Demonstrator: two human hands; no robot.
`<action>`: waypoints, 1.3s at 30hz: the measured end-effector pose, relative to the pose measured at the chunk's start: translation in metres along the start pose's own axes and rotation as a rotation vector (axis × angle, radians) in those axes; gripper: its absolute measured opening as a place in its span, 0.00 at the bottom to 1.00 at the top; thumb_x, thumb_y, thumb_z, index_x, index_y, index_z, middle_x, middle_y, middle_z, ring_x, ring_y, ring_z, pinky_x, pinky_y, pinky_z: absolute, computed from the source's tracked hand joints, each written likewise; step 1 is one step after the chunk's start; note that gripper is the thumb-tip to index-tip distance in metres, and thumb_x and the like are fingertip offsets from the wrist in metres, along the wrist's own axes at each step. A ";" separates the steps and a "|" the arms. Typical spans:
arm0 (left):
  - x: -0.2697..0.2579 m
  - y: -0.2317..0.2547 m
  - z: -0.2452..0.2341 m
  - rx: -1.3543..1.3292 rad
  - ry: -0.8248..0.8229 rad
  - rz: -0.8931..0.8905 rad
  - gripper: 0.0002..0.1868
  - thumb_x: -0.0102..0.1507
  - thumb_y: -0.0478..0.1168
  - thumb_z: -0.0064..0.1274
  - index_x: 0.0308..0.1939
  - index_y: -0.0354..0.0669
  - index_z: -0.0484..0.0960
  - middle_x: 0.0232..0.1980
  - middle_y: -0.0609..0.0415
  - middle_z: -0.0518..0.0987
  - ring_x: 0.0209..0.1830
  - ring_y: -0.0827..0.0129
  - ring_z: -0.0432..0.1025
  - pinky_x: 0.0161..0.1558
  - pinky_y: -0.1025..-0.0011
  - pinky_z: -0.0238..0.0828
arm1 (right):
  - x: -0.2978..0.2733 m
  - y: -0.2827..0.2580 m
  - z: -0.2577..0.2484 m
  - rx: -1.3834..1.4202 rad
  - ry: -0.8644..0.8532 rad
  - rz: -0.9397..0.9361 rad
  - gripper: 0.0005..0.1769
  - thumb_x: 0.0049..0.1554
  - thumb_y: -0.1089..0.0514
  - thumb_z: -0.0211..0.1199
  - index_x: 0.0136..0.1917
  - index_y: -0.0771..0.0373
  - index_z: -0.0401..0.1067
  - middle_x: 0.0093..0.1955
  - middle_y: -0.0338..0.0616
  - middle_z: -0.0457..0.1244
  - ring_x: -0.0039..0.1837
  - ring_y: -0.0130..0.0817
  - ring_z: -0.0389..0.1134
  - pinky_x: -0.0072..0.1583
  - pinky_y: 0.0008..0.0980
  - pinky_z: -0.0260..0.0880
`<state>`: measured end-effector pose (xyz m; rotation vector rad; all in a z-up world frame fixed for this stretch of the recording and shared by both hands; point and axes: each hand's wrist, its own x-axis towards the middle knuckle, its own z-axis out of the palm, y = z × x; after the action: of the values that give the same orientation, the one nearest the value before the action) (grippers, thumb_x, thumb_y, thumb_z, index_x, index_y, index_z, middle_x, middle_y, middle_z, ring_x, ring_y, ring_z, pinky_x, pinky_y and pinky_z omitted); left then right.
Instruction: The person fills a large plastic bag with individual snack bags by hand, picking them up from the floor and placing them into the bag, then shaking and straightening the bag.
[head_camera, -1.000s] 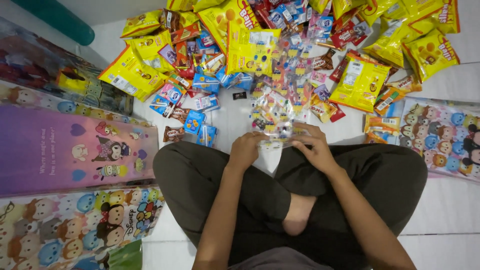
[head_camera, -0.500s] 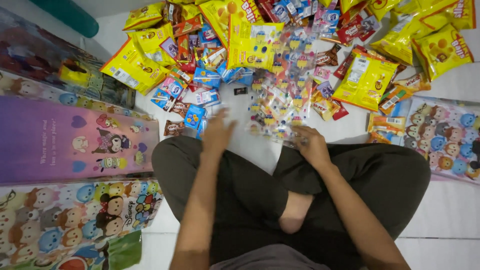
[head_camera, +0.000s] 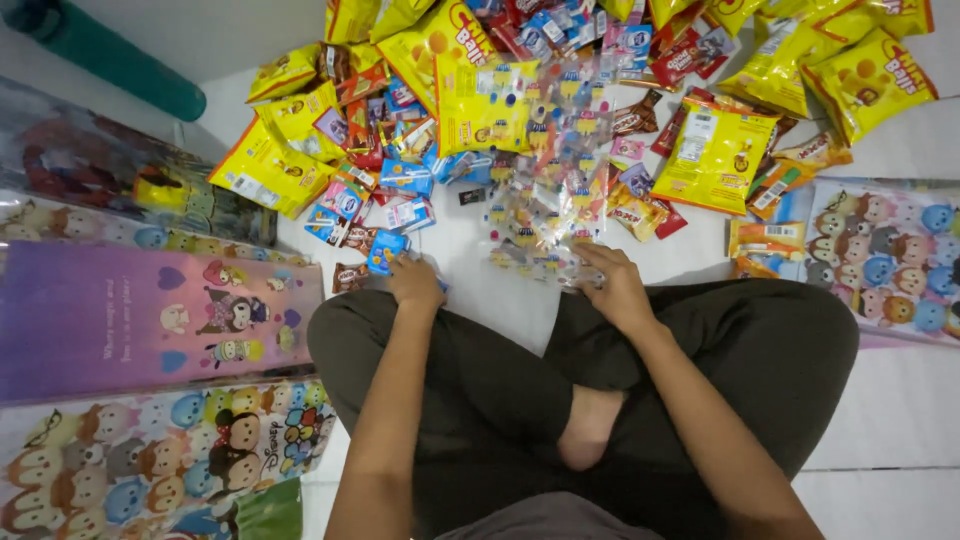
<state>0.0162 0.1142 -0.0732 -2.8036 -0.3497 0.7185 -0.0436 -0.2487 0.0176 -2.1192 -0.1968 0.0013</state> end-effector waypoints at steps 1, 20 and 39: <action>-0.004 0.000 -0.006 0.005 0.003 0.002 0.49 0.43 0.56 0.78 0.64 0.44 0.75 0.68 0.40 0.63 0.67 0.44 0.60 0.55 0.51 0.71 | 0.000 0.002 0.000 0.003 0.005 0.001 0.36 0.45 0.72 0.70 0.67 0.57 0.76 0.65 0.50 0.68 0.62 0.56 0.68 0.64 0.51 0.70; -0.161 0.039 -0.207 -1.174 0.360 0.559 0.34 0.47 0.47 0.77 0.55 0.48 0.83 0.43 0.50 0.82 0.42 0.60 0.74 0.47 0.62 0.74 | 0.003 -0.013 -0.004 -0.058 -0.006 -0.075 0.36 0.43 0.72 0.71 0.67 0.59 0.75 0.65 0.48 0.68 0.63 0.53 0.68 0.63 0.47 0.71; -0.091 0.094 -0.081 -0.069 0.507 0.723 0.33 0.42 0.56 0.72 0.50 0.54 0.84 0.43 0.55 0.82 0.42 0.59 0.78 0.40 0.58 0.77 | -0.008 -0.013 -0.010 -0.051 -0.093 0.027 0.41 0.41 0.82 0.57 0.66 0.58 0.75 0.63 0.46 0.69 0.63 0.53 0.68 0.62 0.45 0.72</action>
<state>-0.0053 -0.0132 0.0102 -3.0174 0.7668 0.0700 -0.0522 -0.2516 0.0339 -2.1743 -0.2254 0.1124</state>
